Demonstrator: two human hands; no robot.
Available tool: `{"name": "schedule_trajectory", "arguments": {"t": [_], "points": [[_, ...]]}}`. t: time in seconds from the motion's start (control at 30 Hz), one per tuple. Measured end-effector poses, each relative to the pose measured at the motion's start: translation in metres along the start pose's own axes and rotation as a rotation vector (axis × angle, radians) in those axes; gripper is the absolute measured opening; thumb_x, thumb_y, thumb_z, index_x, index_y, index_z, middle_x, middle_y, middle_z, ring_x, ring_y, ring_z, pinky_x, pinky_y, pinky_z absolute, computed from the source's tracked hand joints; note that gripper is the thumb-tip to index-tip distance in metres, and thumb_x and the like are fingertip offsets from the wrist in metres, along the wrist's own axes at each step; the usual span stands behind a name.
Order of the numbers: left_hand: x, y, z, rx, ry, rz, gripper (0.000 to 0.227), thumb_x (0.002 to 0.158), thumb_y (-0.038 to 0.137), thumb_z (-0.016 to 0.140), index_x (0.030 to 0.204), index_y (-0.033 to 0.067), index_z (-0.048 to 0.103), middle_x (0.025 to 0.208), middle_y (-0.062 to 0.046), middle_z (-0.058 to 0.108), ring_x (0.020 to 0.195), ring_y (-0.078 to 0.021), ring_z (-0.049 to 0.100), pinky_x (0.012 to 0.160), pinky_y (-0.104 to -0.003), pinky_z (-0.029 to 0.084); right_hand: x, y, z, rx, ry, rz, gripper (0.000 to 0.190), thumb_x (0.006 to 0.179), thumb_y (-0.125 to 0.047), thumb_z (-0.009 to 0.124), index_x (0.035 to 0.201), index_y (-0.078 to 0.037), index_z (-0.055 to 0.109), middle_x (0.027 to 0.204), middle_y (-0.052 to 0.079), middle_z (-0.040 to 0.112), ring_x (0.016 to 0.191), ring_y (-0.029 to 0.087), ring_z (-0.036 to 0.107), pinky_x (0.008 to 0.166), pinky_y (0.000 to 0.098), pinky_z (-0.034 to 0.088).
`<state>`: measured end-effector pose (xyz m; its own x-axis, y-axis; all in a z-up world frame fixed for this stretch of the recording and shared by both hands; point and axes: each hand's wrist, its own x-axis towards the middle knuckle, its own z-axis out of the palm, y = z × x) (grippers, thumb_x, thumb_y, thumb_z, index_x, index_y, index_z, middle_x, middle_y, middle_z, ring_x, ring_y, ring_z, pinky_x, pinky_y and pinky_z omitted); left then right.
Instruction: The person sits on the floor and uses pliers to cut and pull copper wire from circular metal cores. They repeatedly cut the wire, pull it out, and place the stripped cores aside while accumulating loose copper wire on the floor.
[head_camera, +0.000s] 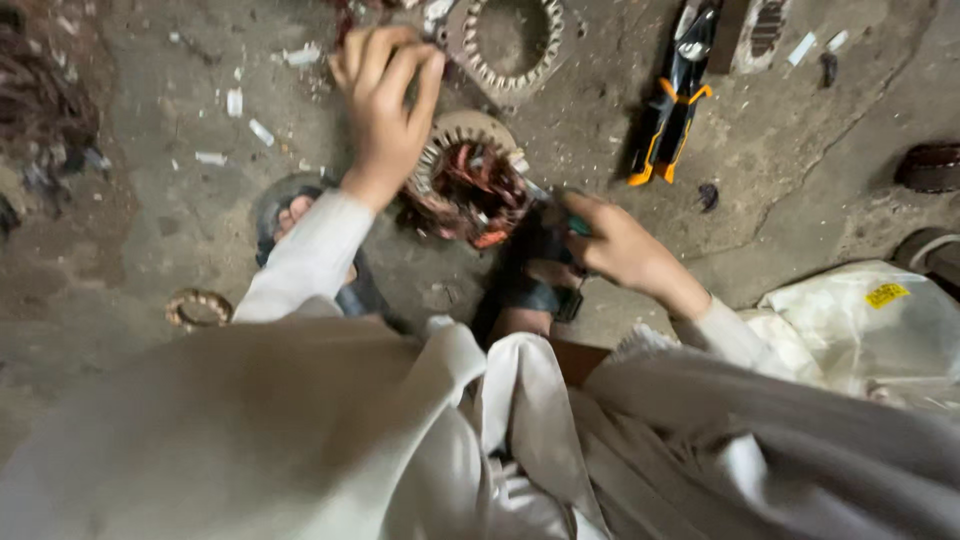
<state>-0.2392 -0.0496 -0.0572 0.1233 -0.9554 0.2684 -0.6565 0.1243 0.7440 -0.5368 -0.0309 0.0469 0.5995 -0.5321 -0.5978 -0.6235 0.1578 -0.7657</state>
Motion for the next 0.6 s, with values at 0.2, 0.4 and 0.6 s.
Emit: {"name": "schedule_trajectory", "arguments": {"t": [0.2,0.4,0.6], "points": [[-0.046,0.088,-0.018,0.077,-0.591,0.179,0.083,0.083,0.049,0.077,0.148,0.0063,0.048,0.149,-0.029,0.041,0.141,-0.0479,0.032,0.112,-0.063,0.019,-0.058,0.044,-0.023,0.114,0.059,0.383,0.057,0.075,0.001,0.060,0.131,-0.001,0.063,0.100,0.014,0.071,0.090,0.025,0.060,0.076,0.0355,0.050],[-0.059,0.067,-0.014,-0.038,-0.449,0.056,0.065,0.100,0.034,0.076,0.153,0.0064,0.049,0.162,-0.026,0.039,0.155,-0.0437,0.032,0.127,-0.063,0.018,-0.055,0.044,-0.016,0.639,-0.131,0.318,0.057,0.070,0.006,0.058,0.126,0.001,0.069,0.115,0.005,0.074,0.091,0.017,0.057,0.079,0.0311,0.045],[-0.059,0.048,-0.038,-0.284,-0.195,-0.109,0.046,0.108,0.025,0.065,0.149,0.0064,0.053,0.160,-0.021,0.049,0.153,-0.0369,0.049,0.128,-0.048,0.036,-0.030,0.005,-0.006,0.666,-0.159,0.313,0.051,0.076,0.011,0.056,0.124,0.004,0.070,0.111,0.012,0.073,0.102,0.022,0.064,0.087,0.0338,0.049]]}}
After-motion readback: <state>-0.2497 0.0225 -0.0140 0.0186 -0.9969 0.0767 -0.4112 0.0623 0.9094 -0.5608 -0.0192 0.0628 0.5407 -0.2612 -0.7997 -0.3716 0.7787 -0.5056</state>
